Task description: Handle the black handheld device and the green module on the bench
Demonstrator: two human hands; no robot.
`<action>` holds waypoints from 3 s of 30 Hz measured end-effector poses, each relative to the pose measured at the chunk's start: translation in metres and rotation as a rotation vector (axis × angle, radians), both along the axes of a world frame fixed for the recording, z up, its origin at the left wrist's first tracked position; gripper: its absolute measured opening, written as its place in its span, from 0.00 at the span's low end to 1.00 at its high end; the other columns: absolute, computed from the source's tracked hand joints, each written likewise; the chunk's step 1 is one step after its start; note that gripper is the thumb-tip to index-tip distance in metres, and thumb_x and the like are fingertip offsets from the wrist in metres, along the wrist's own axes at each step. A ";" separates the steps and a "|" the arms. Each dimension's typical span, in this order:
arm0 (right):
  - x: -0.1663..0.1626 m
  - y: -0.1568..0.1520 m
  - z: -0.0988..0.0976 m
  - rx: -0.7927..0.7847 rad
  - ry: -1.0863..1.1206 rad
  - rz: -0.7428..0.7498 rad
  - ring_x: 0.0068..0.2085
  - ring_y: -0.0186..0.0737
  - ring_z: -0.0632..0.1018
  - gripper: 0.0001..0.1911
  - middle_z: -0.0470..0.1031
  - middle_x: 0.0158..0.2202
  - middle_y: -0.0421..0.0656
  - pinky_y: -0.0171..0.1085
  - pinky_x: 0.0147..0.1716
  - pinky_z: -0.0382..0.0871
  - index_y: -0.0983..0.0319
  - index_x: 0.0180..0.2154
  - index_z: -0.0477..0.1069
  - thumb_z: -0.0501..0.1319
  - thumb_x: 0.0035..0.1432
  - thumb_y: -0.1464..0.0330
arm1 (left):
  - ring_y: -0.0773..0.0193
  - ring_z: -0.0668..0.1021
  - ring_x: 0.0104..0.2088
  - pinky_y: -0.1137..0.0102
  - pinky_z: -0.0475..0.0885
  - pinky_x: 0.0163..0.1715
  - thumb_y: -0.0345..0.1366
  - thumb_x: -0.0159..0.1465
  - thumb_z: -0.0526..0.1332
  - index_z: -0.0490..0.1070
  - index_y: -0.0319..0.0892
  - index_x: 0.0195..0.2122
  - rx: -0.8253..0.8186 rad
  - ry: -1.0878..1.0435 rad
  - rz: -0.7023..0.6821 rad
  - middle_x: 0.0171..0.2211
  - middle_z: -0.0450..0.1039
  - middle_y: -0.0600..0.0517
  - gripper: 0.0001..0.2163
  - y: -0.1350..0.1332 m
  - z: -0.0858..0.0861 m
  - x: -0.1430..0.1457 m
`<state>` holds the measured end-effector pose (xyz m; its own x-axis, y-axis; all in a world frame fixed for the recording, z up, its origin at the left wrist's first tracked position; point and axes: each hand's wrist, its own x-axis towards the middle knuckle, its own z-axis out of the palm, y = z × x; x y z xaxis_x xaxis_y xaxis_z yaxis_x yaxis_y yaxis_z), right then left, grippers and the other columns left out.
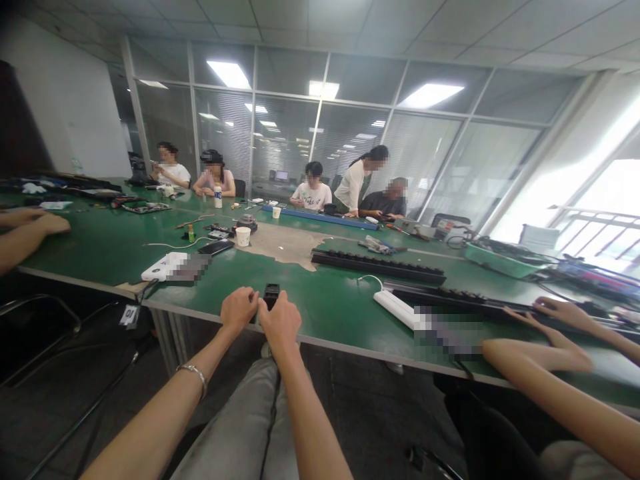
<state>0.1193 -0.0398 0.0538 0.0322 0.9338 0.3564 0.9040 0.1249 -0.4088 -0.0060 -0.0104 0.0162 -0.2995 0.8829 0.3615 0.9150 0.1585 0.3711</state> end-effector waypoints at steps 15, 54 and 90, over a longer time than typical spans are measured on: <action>0.009 -0.002 -0.037 0.104 0.136 0.025 0.49 0.52 0.75 0.38 0.75 0.47 0.59 0.40 0.45 0.64 0.71 0.58 0.62 0.58 0.58 0.49 | 0.63 0.75 0.36 0.72 0.59 0.31 0.47 0.68 0.46 0.73 0.44 0.35 0.021 -0.008 0.002 0.38 0.74 0.48 0.19 -0.001 0.002 0.002; 0.082 0.010 -0.062 0.281 0.208 0.011 0.50 0.51 0.74 0.31 0.75 0.47 0.56 0.44 0.50 0.65 0.70 0.54 0.67 0.56 0.59 0.51 | 0.62 0.75 0.35 0.72 0.58 0.30 0.48 0.68 0.45 0.73 0.44 0.31 0.016 0.042 -0.034 0.35 0.75 0.47 0.21 -0.002 0.005 0.006; 0.018 0.005 -0.006 0.144 0.316 0.054 0.39 0.44 0.78 0.18 0.78 0.35 0.47 0.35 0.38 0.66 0.61 0.42 0.73 0.59 0.57 0.54 | 0.61 0.76 0.36 0.71 0.60 0.32 0.48 0.68 0.46 0.74 0.45 0.32 0.015 0.038 -0.006 0.36 0.76 0.48 0.21 0.003 0.001 0.007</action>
